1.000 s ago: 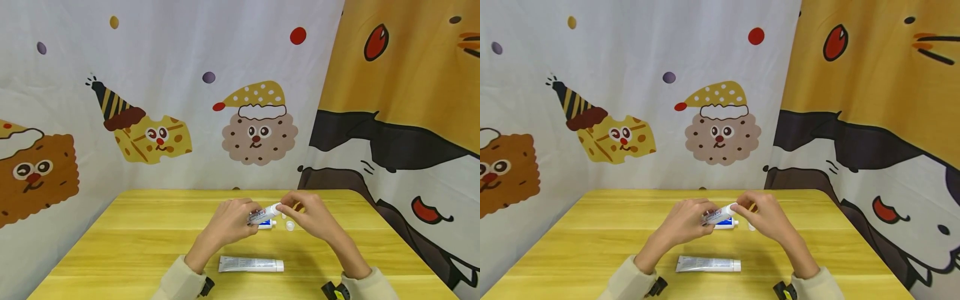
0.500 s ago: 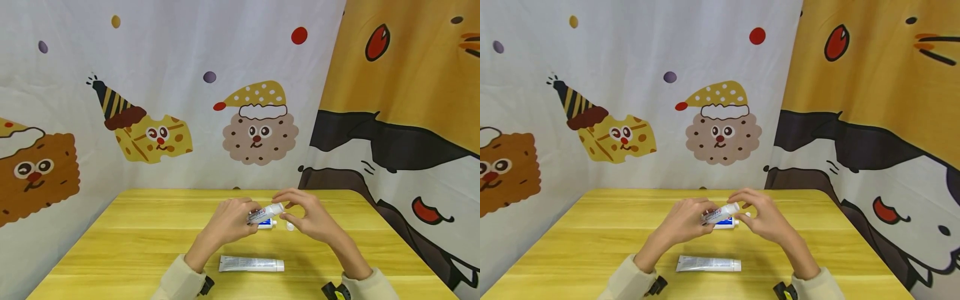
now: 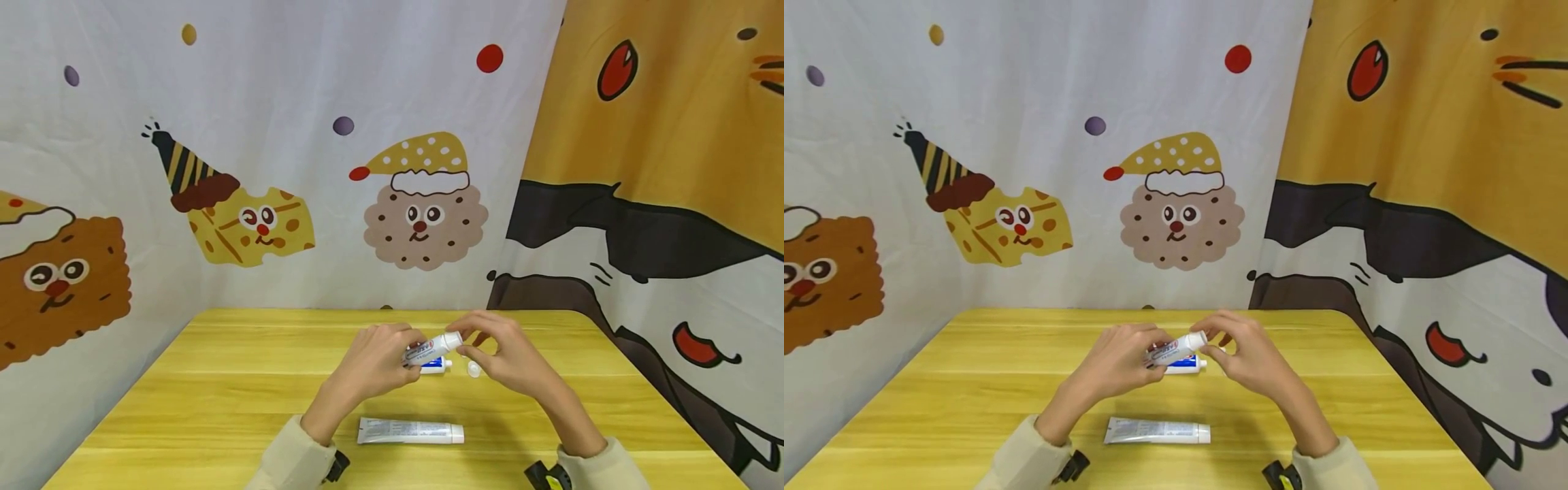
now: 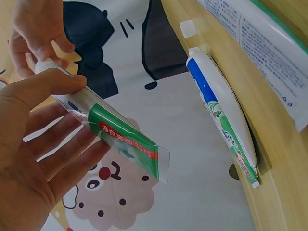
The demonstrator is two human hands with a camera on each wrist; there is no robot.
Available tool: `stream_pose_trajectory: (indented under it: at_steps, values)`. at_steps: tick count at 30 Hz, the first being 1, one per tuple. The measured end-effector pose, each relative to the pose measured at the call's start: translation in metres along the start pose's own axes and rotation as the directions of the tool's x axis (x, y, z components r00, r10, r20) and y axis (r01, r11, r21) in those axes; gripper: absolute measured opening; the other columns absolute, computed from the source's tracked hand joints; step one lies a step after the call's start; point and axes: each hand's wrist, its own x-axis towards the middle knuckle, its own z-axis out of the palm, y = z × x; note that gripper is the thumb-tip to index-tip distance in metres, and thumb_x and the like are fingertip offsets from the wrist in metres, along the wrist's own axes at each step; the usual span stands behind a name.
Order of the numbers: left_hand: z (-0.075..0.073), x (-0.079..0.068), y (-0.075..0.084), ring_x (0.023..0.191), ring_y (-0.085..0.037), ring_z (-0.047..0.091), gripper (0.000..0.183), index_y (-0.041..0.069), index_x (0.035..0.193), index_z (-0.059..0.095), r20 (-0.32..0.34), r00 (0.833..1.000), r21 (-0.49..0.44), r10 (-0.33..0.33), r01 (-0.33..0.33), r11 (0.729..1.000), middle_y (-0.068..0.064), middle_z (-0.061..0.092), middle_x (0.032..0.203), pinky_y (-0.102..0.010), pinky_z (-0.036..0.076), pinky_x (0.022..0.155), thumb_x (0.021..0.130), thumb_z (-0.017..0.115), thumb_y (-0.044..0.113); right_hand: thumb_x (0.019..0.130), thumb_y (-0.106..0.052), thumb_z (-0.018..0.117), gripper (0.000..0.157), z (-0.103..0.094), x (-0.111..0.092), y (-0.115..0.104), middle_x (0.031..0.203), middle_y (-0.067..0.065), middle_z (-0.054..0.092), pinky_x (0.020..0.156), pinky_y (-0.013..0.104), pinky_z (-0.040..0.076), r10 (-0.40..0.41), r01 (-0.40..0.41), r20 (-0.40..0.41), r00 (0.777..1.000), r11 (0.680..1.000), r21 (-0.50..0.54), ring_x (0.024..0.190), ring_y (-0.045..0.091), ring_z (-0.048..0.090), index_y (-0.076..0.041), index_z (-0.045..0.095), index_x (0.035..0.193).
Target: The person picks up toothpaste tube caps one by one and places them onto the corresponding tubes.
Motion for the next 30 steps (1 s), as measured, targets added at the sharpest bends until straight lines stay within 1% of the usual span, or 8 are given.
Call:
stream_pose_trajectory:
  at_steps: [6, 10, 12, 15, 18, 23, 26, 30]
  values:
    - [-0.0003, -0.0002, -0.0006, 0.065, -0.003, 0.052, 0.032, 0.018, 0.112, 0.077, -0.005, 1.0, 0.009, 0.002, -0.002, 1.0, 0.007, 0.074, 0.094, -0.016, 0.04, 0.056, 0.081, 0.083, 0.025, 0.097, -0.019, 0.072, 0.017, 0.0, 0.0005, 0.0001, 0.097, -0.01, 0.075, 0.07, 0.025, 0.058, 0.086, -0.085, 0.026, 0.996, 0.996, -0.026, 0.082, 0.0, 0.064, -0.016, 0.076, 0.113]
    - [0.0001, 0.0001, -0.0009, 0.064, -0.003, 0.052, 0.032, 0.018, 0.111, 0.077, -0.014, 1.0, 0.018, 0.006, -0.006, 1.0, 0.007, 0.074, 0.093, -0.016, 0.039, 0.055, 0.081, 0.083, 0.025, 0.101, -0.028, 0.067, 0.022, -0.0004, 0.0006, -0.001, 0.101, -0.01, 0.077, 0.073, 0.025, 0.057, 0.164, -0.161, 0.043, 0.986, 0.986, -0.048, 0.081, -0.001, 0.065, -0.017, 0.075, 0.119]
    - [0.0001, 0.0001, -0.0008, 0.064, -0.003, 0.052, 0.032, 0.018, 0.111, 0.077, -0.016, 1.0, 0.018, 0.007, -0.007, 1.0, 0.007, 0.074, 0.094, -0.016, 0.039, 0.055, 0.081, 0.084, 0.025, 0.101, -0.028, 0.066, 0.025, -0.0005, 0.0001, -0.001, 0.106, -0.009, 0.076, 0.075, 0.025, 0.057, 0.173, -0.171, 0.039, 0.984, 0.984, -0.044, 0.084, 0.0, 0.065, -0.016, 0.074, 0.122]
    - [0.0004, 0.0001, -0.0008, 0.064, -0.002, 0.052, 0.032, 0.018, 0.112, 0.077, -0.016, 1.0, 0.015, 0.008, -0.008, 1.0, 0.007, 0.075, 0.095, -0.016, 0.039, 0.055, 0.081, 0.084, 0.025, 0.097, -0.025, 0.072, 0.027, -0.0004, -0.0008, -0.0004, 0.113, -0.007, 0.074, 0.078, 0.027, 0.058, 0.141, -0.14, 0.015, 0.99, 0.99, -0.027, 0.093, 0.004, 0.066, -0.017, 0.072, 0.123]
    - [0.0007, 0.0001, -0.0006, 0.063, -0.002, 0.052, 0.032, 0.018, 0.112, 0.077, -0.014, 1.0, 0.013, 0.012, -0.011, 1.0, 0.006, 0.075, 0.095, -0.015, 0.039, 0.054, 0.081, 0.084, 0.025, 0.092, -0.016, 0.078, 0.029, 0.0004, -0.001, 0.0005, 0.119, -0.005, 0.072, 0.081, 0.03, 0.059, 0.057, -0.057, -0.019, 0.998, 0.998, -0.014, 0.103, 0.009, 0.066, -0.019, 0.072, 0.12]
    - [0.0008, 0.0, -0.0004, 0.063, -0.002, 0.052, 0.032, 0.018, 0.112, 0.077, -0.01, 1.0, 0.018, 0.014, -0.014, 1.0, 0.006, 0.075, 0.095, -0.015, 0.039, 0.054, 0.081, 0.084, 0.025, 0.084, 0.001, 0.081, 0.038, 0.0022, -0.0004, 0.0028, 0.118, -0.003, 0.071, 0.082, 0.027, 0.058, -0.065, 0.065, -0.057, 0.996, 0.998, -0.013, 0.107, 0.014, 0.066, -0.019, 0.074, 0.115]
    - [0.0005, 0.0001, -0.0001, 0.064, -0.002, 0.052, 0.032, 0.018, 0.112, 0.077, -0.008, 1.0, 0.019, 0.013, -0.013, 1.0, 0.006, 0.075, 0.095, -0.015, 0.039, 0.054, 0.081, 0.084, 0.025, 0.081, 0.007, 0.081, 0.041, 0.0028, 0.0001, 0.0031, 0.115, -0.003, 0.072, 0.082, 0.027, 0.058, -0.091, 0.091, -0.067, 0.994, 0.996, -0.008, 0.104, 0.014, 0.067, -0.018, 0.075, 0.113]
    - [0.0001, 0.0, 0.0002, 0.063, -0.002, 0.052, 0.032, 0.018, 0.112, 0.077, -0.008, 1.0, 0.02, 0.014, -0.014, 1.0, 0.005, 0.075, 0.096, -0.015, 0.039, 0.054, 0.082, 0.084, 0.025, 0.081, 0.007, 0.081, 0.039, 0.0022, 0.0007, 0.0031, 0.112, -0.002, 0.074, 0.081, 0.029, 0.059, -0.092, 0.092, -0.07, 0.993, 0.996, -0.003, 0.102, 0.013, 0.067, -0.016, 0.074, 0.112]
